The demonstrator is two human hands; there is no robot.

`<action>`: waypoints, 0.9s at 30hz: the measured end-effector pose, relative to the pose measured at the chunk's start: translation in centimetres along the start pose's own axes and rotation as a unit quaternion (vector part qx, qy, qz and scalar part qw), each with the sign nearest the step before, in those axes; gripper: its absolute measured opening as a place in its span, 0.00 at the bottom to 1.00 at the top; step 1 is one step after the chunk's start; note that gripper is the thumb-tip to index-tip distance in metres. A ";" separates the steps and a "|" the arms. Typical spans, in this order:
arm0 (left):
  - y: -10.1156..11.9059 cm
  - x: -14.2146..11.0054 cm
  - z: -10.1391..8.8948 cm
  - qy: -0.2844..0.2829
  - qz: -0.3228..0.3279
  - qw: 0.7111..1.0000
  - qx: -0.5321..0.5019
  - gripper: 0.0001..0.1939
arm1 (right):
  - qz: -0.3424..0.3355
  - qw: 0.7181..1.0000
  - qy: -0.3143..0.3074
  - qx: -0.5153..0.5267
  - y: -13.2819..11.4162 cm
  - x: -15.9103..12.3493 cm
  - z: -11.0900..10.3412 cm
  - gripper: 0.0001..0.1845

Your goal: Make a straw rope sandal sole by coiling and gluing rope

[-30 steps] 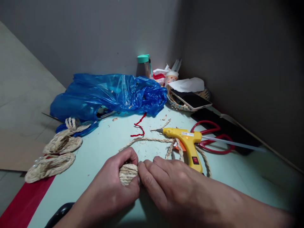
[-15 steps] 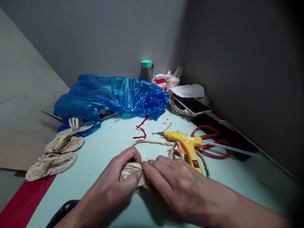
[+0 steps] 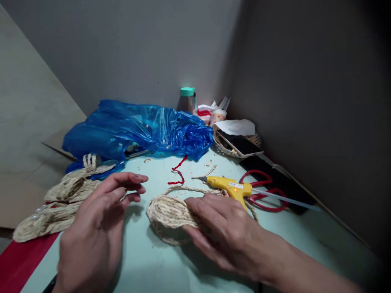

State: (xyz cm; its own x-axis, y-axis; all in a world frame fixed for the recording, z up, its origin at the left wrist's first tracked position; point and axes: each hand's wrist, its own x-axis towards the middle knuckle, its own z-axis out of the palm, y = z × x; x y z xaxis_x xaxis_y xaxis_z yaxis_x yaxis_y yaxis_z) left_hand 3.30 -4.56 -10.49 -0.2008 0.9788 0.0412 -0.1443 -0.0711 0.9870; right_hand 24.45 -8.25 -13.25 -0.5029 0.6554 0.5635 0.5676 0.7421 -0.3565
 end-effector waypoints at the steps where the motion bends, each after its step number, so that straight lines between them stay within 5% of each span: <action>1: -0.1 0.3 -0.1 0.015 0.032 0.999 -0.009 0.07 | 0.003 1.000 0.006 0.004 0.1 0.0 -0.1 0.11; 5: -0.1 0.9 -0.2 0.058 0.088 0.994 -0.015 0.03 | 0.003 0.999 0.048 -0.005 0.3 0.1 -0.2 0.10; 11: 0.0 1.5 -0.4 0.084 0.131 0.988 0.006 0.13 | -0.007 0.992 0.116 -0.040 0.3 0.4 -0.6 0.10; 18: -0.6 2.9 -1.3 0.090 0.108 0.990 0.016 0.13 | -0.034 0.974 0.201 -0.103 0.3 0.5 -1.1 0.11; 27: -0.1 5.4 -2.8 0.122 0.131 0.984 0.010 0.14 | -0.033 0.971 0.225 -0.073 -0.1 0.8 -1.6 0.13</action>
State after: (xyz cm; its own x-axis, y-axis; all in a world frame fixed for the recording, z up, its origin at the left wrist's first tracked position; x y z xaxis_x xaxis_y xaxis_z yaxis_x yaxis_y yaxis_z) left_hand -0.47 0.16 -10.81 -0.4556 0.8521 0.2576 -0.0387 -0.3081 0.9506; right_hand 25.06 -8.03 -11.63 -0.2243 0.4549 0.8619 0.6462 0.7314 -0.2178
